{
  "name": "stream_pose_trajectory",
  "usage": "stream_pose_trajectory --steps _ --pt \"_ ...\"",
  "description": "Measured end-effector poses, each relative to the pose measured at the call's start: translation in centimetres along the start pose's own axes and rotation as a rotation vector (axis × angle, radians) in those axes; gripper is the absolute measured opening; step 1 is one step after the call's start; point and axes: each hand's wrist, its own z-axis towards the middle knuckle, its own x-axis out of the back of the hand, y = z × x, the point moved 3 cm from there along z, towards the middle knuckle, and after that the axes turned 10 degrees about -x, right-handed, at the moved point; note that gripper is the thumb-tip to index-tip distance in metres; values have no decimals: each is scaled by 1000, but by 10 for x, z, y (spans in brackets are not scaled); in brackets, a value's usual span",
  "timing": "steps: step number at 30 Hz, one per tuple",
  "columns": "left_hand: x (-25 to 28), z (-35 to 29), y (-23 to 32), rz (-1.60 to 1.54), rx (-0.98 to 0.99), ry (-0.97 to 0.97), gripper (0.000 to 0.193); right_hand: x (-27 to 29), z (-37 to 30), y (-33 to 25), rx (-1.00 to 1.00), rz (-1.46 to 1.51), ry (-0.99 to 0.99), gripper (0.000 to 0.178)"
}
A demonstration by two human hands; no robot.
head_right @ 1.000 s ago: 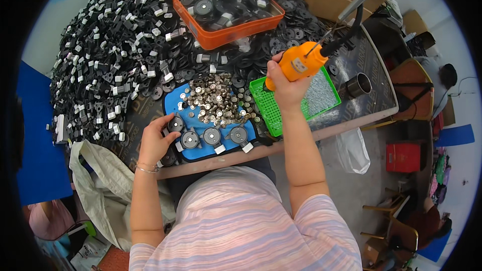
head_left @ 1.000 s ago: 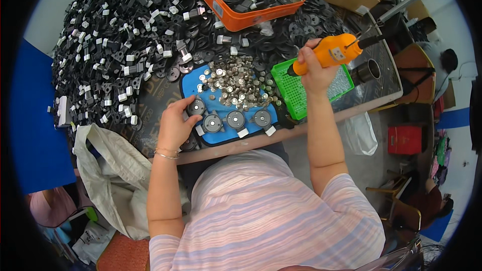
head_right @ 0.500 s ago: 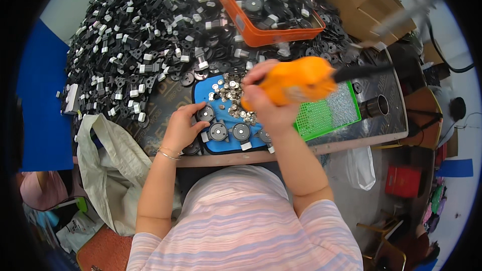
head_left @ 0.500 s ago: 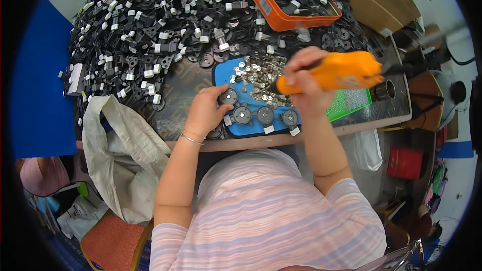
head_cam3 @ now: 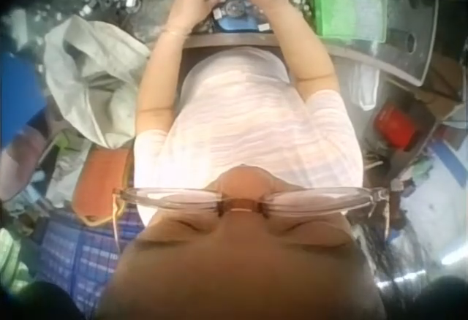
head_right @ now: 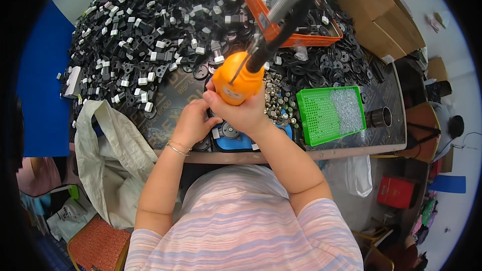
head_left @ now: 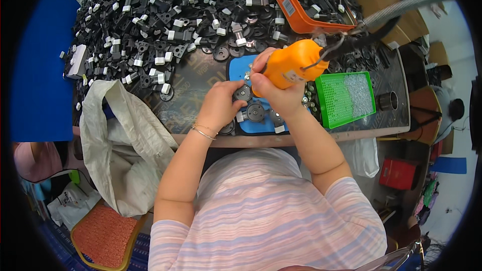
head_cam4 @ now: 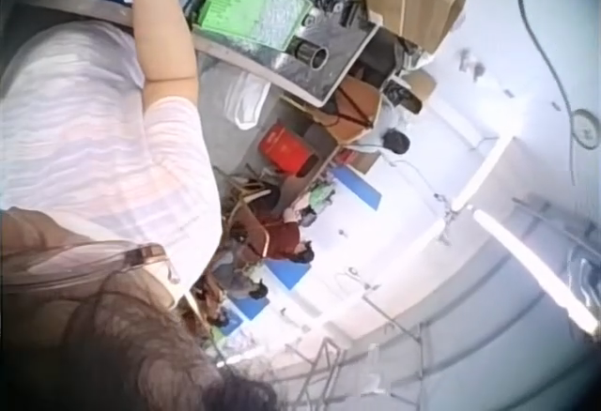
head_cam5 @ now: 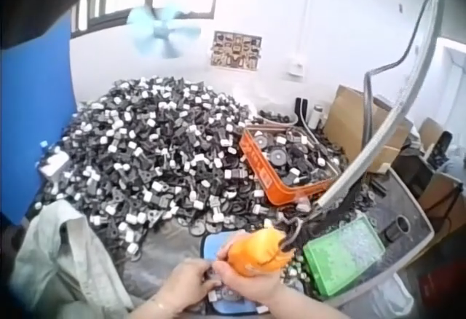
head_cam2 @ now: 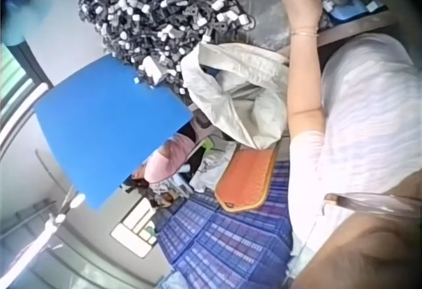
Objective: The recorder is assembling small electronic components at a workbench, using an electric screwdriver to attach metal plates to plastic bases.
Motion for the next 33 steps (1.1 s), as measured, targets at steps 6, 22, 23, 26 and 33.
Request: stream_pose_trajectory --steps 6,22,23,26,33 --pt "2 0 3 8 -5 9 48 3 1 7 -29 -5 -60 17" --pt "-5 -3 -3 40 -39 101 51 139 -22 -57 395 98 316 19" --pt "-7 -3 -7 54 -81 112 51 157 -30 -51 373 98 404 19" --pt "-7 -3 -12 28 -33 94 52 181 -38 -39 310 135 578 21" --pt "-11 -3 -17 -61 84 94 54 182 -34 -23 243 45 591 20"
